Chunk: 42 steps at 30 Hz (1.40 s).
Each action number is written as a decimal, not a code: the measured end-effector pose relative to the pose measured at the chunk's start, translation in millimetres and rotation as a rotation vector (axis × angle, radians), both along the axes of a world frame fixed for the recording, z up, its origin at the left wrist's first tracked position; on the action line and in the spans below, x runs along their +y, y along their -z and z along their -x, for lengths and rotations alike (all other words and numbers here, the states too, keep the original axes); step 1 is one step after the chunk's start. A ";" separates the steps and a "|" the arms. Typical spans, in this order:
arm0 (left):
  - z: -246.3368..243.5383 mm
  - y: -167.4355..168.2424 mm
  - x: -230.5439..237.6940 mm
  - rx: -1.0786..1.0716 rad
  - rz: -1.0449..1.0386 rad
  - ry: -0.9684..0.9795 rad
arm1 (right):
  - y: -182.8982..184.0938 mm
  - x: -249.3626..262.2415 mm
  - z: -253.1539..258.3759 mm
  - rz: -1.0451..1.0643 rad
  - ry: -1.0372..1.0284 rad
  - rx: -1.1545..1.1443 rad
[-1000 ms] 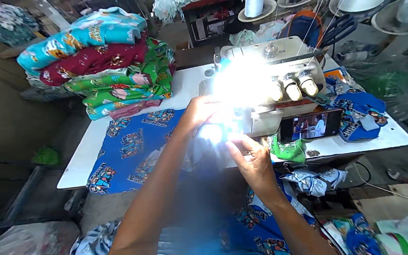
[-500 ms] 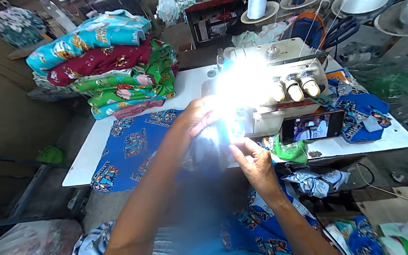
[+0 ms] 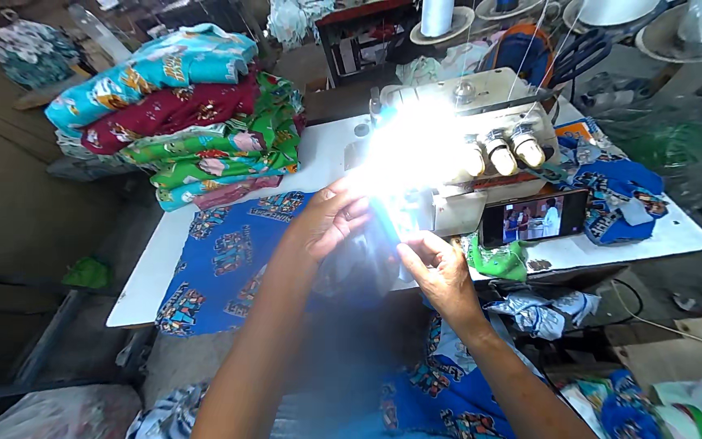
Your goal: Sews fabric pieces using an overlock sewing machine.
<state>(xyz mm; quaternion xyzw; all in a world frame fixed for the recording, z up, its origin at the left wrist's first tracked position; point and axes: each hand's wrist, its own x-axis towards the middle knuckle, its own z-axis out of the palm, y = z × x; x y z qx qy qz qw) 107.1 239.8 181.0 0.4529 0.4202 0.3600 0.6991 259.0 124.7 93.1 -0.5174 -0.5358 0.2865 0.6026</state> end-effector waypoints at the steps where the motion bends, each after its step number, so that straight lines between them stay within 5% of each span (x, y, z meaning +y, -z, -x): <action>1: 1.0 -1.6 -3.2 -0.027 -0.007 -0.012 | -1.4 0.9 -0.3 -0.004 0.005 -0.015; 8: 9.7 -7.5 -11.9 -0.122 -0.109 -0.009 | -21.3 13.5 2.1 -0.059 0.078 -0.117; 13: 13.0 -35.4 -46.9 -0.065 -0.402 0.033 | -40.6 34.0 -1.3 -0.253 0.056 -0.131; 17: 11.0 -47.2 -53.6 -0.049 -0.539 -0.018 | -52.0 39.3 0.3 -0.213 -0.003 -0.043; 27: 6.7 -36.3 -43.8 -0.182 -0.359 -0.128 | -19.5 50.2 -6.1 -0.273 0.003 -0.024; 32: 0.5 -33.3 -31.9 -0.105 -0.444 -0.232 | -16.6 51.7 -9.9 -0.317 -0.026 0.021; 42: 8.6 -33.5 -50.3 -0.199 -0.408 -0.119 | -17.1 44.3 -13.4 -0.270 -0.012 0.017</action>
